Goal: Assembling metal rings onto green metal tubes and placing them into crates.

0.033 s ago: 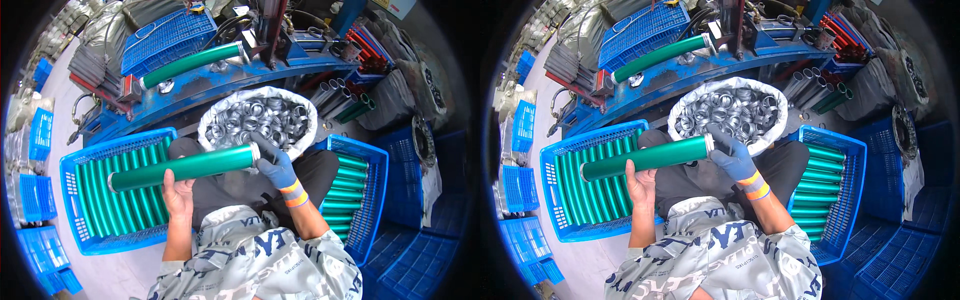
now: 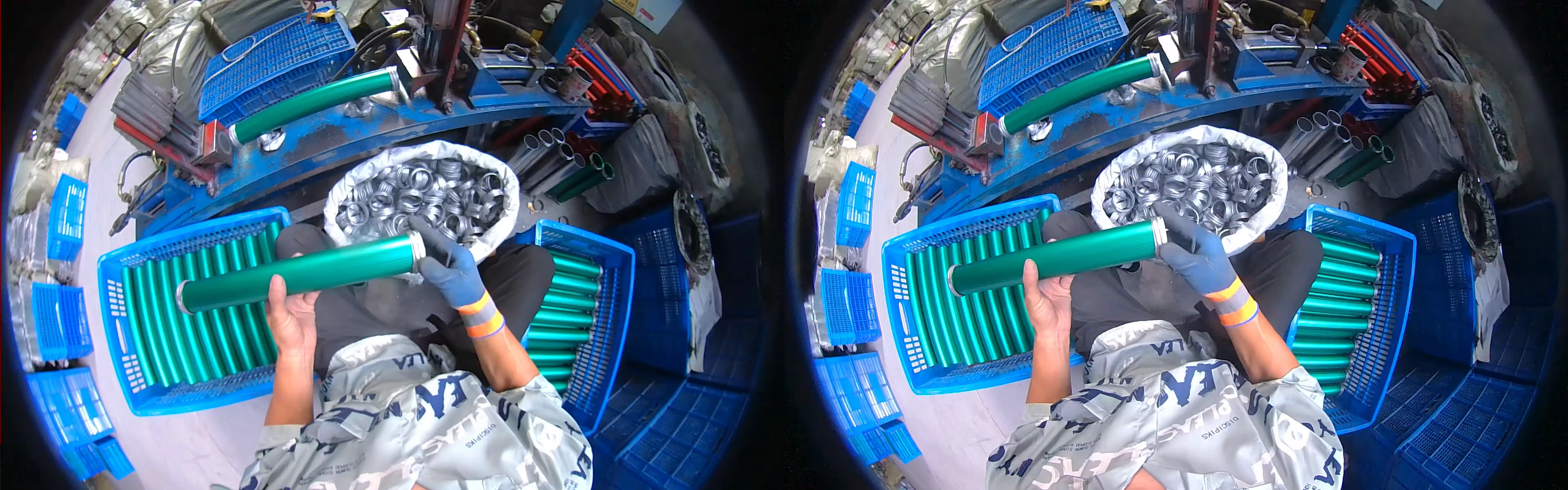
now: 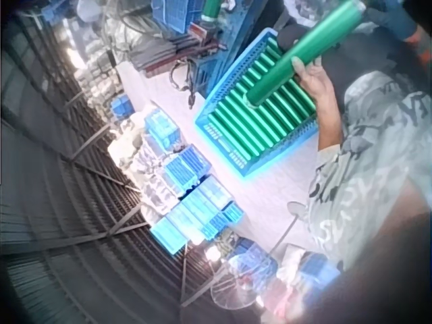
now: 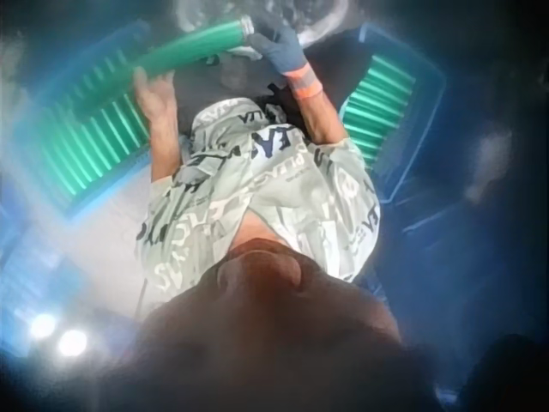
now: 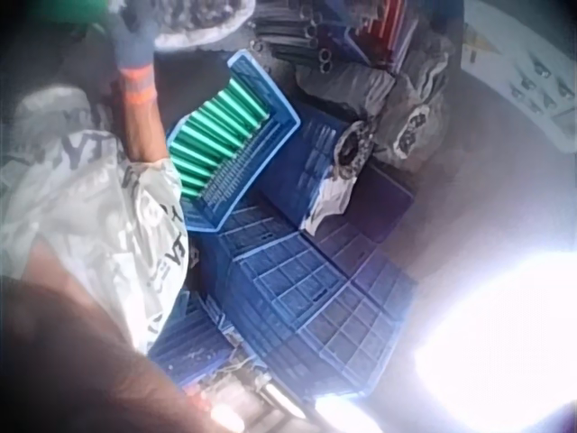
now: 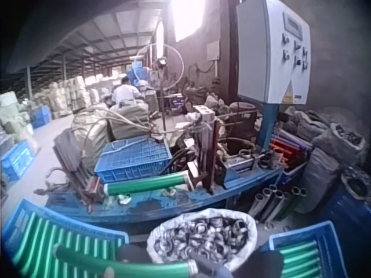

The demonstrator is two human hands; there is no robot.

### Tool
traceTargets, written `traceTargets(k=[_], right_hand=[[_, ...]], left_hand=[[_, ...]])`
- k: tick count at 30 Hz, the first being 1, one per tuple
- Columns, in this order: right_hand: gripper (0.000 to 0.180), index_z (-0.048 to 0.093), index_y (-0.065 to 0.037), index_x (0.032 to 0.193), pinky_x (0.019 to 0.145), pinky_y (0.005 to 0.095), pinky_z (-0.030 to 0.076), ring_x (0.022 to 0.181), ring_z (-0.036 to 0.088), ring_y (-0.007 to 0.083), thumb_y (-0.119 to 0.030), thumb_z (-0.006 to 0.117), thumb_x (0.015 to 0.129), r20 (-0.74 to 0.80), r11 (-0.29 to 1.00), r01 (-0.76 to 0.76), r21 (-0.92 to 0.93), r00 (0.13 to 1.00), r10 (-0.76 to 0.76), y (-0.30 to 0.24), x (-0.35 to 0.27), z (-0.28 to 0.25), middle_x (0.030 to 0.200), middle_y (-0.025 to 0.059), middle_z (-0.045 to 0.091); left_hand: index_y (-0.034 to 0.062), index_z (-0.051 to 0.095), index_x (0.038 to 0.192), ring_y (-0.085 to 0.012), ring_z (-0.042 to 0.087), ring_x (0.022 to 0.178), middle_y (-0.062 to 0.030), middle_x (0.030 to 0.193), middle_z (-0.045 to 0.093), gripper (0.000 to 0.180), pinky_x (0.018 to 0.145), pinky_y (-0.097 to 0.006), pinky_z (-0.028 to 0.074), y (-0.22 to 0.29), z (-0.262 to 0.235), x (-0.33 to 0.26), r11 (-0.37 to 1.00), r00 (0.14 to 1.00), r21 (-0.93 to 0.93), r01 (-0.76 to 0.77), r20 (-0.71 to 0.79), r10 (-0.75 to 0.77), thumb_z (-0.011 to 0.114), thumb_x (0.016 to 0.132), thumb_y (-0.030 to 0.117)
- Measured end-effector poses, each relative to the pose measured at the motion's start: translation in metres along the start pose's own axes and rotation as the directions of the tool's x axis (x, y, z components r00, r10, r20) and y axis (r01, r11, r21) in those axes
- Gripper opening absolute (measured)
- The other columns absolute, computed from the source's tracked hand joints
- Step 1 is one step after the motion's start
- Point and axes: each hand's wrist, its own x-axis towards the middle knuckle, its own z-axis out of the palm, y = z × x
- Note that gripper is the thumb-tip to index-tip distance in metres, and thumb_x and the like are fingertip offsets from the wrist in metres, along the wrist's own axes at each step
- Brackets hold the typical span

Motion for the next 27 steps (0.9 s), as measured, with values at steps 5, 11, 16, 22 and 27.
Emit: traceTargets(k=[5, 11, 16, 22, 27], right_hand=[[0.065, 0.054, 0.006, 0.169, 0.117, 0.033, 0.054, 0.133, 0.069, 0.0167, -0.009, 0.074, 0.109, -0.036, 0.996, -0.079, -0.032, 0.996, 0.078, 0.016, 0.018, -0.011, 0.15, 0.0113, 0.074], [0.064, 0.056, -0.001, 0.17, 0.11, 0.0304, 0.057, 0.127, 0.071, 0.0149, -0.008, 0.07, 0.109, 0.029, 0.985, -0.109, -0.132, 0.993, 0.114, 0.007, 0.03, -0.002, 0.149, 0.0113, 0.074], [0.061, 0.051, -0.004, 0.174, 0.113, 0.0365, 0.058, 0.136, 0.071, 0.023, -0.025, 0.06, 0.118, -0.043, 0.981, -0.161, 0.11, 0.985, 0.166, 0.02, 0.088, -0.032, 0.159, 0.0176, 0.068], [0.071, 0.061, 0.0, 0.163, 0.125, 0.0412, 0.049, 0.147, 0.066, 0.0334, -0.04, 0.078, 0.107, 0.057, 0.769, 0.198, -0.608, 0.977, -0.207, -0.017, 0.251, 0.0, 0.16, 0.0239, 0.067], [0.085, 0.058, -0.016, 0.166, 0.125, 0.0584, 0.047, 0.155, 0.055, 0.0433, -0.036, 0.089, 0.089, 0.275, -0.233, 0.197, -0.952, 0.885, -0.375, -0.018, 0.384, 0.031, 0.166, 0.0173, 0.061]], left_hand=[[0.0103, 0.071, 0.145, -0.031, 0.077, 0.131, -0.0198, 0.149, 0.074, 0.039, 0.103, -0.049, 0.071, -0.004, 0.003, 0.008, 0.998, 0.999, 0.048, -0.044, -0.012, 0.045, 0.077, 0.112, 0.031], [0.0054, 0.071, 0.146, -0.0303, 0.075, 0.135, -0.0183, 0.154, 0.072, 0.047, 0.114, -0.05, 0.065, 0.006, -0.013, 0.018, 0.995, 0.996, 0.075, -0.07, 0.062, 0.065, 0.073, 0.114, 0.039], [0.0078, 0.065, 0.154, -0.0313, 0.072, 0.14, -0.0173, 0.159, 0.069, 0.057, 0.116, -0.05, 0.063, 0.004, -0.013, 0.032, 0.987, 0.998, -0.15, 0.057, -0.004, -0.058, 0.071, 0.115, 0.049], [0.0061, 0.065, 0.151, -0.0277, 0.07, 0.139, -0.0132, 0.151, 0.072, 0.063, 0.115, -0.047, 0.061, 0.031, -0.024, 0.054, 0.968, 0.998, -0.244, 0.052, -0.021, -0.059, 0.074, 0.112, 0.054], [0.0052, 0.066, 0.148, -0.0272, 0.067, 0.141, -0.0123, 0.152, 0.069, 0.057, 0.116, -0.047, 0.061, 0.053, -0.025, 0.072, 0.966, 0.999, -0.255, 0.028, -0.008, -0.031, 0.078, 0.111, 0.047]])
